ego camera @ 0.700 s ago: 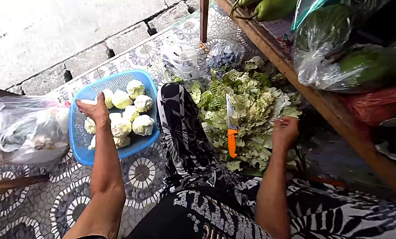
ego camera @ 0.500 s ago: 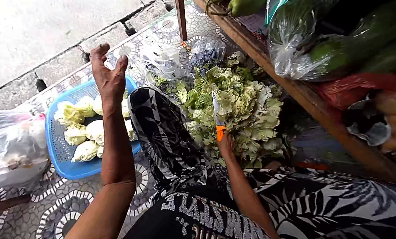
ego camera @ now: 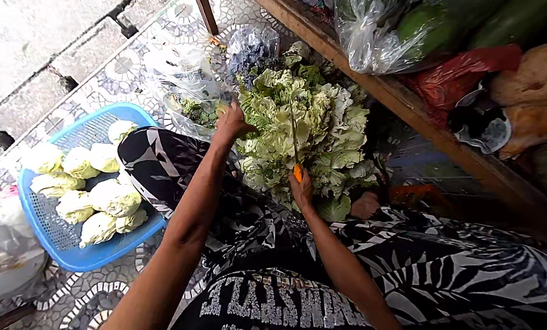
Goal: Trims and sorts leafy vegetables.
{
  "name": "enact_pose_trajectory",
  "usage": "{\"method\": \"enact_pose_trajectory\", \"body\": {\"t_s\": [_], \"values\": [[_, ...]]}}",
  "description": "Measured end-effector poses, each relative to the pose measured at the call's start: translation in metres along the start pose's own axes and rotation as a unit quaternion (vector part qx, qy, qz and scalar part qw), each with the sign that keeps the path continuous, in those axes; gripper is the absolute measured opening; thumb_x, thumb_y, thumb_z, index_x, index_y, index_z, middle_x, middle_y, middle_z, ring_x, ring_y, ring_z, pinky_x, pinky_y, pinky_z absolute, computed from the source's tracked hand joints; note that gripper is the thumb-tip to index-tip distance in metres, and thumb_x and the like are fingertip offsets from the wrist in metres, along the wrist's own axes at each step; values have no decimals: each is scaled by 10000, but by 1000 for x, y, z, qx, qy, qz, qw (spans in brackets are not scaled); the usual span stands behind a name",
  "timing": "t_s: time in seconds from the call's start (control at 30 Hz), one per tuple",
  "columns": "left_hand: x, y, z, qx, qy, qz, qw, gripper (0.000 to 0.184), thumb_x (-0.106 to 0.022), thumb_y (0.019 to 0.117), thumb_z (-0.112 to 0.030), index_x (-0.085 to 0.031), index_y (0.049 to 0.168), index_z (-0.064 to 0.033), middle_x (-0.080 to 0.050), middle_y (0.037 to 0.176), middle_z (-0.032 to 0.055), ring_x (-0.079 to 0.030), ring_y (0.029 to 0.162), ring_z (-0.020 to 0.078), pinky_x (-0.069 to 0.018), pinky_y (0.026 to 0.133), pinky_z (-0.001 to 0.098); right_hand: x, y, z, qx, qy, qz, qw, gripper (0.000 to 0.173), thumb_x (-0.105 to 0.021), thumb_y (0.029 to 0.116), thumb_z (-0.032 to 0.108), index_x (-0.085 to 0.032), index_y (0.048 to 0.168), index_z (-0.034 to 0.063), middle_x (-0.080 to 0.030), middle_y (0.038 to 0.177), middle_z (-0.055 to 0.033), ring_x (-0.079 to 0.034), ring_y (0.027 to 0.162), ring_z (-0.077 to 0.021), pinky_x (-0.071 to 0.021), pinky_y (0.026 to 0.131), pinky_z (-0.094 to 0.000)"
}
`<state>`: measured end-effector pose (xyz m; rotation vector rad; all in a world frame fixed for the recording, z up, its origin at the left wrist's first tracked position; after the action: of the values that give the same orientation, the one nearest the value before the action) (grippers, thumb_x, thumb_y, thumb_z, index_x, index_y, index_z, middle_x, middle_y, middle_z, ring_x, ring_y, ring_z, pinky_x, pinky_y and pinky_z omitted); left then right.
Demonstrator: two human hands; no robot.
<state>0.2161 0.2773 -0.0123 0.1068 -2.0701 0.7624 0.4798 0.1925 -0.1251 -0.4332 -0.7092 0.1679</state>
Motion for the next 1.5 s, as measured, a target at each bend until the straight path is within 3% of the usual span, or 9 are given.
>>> {"method": "enact_pose_trajectory", "body": {"t_s": [0.1,0.2,0.3,0.53,0.73,1.03,1.3,1.4,1.5], "values": [[-121,-23,13,28,43,63,997,1437,-976,620,-427,-20,1651,-129,-32,1621,399,-184,1418,680,-312,1005,833,17,15,-38,-25,-59,-141,988,476,-715,895,149,-605,1299,-78,-585,1289,-327,-550,1244,-472,-435,1061,-570],[-195,-50,9,-67,79,46,994,1388,-971,604,-450,-99,1662,-234,137,1672,279,50,1489,619,-153,1034,881,30,28,-89,-46,-85,-190,977,466,-683,870,71,-632,1322,-32,-379,1528,-337,-387,1411,-490,-362,1147,-549],[-229,-53,5,-105,146,103,978,1283,-919,674,-445,-110,1659,-298,105,1692,235,82,1502,591,-91,1038,885,22,41,-110,-87,-39,-145,985,559,-655,907,54,-518,1439,-47,-233,1616,-335,-304,1486,-458,-320,1199,-496],[-278,-23,19,-98,139,71,983,1125,-844,741,-462,-241,1635,-141,10,1656,346,40,1482,634,-93,1060,867,11,73,-100,-64,-35,-99,992,568,-642,914,35,-481,1445,-83,-405,1512,-344,-410,1417,-449,-340,1183,-500],[-283,-7,17,-82,169,105,977,862,-779,817,-241,-387,1548,-6,-3,1629,399,43,1478,641,-111,1082,847,16,95,-76,-69,-47,-109,991,563,-647,922,51,-492,1451,-62,-416,1513,-329,-448,1392,-446,-375,1160,-507],[-266,54,4,-87,177,66,978,817,-783,842,-256,-416,1511,35,57,1627,397,68,1476,639,-117,1068,851,22,147,-46,-49,-26,-91,994,595,-677,936,58,-455,1480,-37,-392,1530,-322,-462,1370,-476,-408,1111,-592],[-205,112,-42,-59,215,96,970,1287,-895,717,-380,-52,1653,-112,171,1642,334,102,1485,618,-194,1029,869,66,219,-5,17,-29,2,999,588,-678,927,56,-475,1471,-39,-430,1509,-300,-468,1378,-418,-396,1142,-509],[-179,83,-67,-31,294,126,947,1351,-943,681,-246,-14,1655,-126,106,1653,335,-173,1392,723,-340,912,866,86,197,-5,15,-31,3,999,572,-652,906,13,-511,1460,-1,-327,1597,-269,-418,1428,-400,-380,1153,-514],[-182,21,-100,-117,376,107,913,683,-495,983,82,-153,1573,108,-154,1575,435,-436,1225,683,-398,929,748,102,158,-26,13,-29,-28,999,551,-626,897,-6,-547,1442,11,-293,1638,-227,-416,1443,-387,-391,1145,-524]]}}
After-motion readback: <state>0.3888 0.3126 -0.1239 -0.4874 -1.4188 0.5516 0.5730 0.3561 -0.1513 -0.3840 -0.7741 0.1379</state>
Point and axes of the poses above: each hand's wrist, its own y-axis towards the middle knuckle, its own x-axis out of the back of the hand, z = x × y, the point moved 2 cm from there along y, towards the middle knuckle
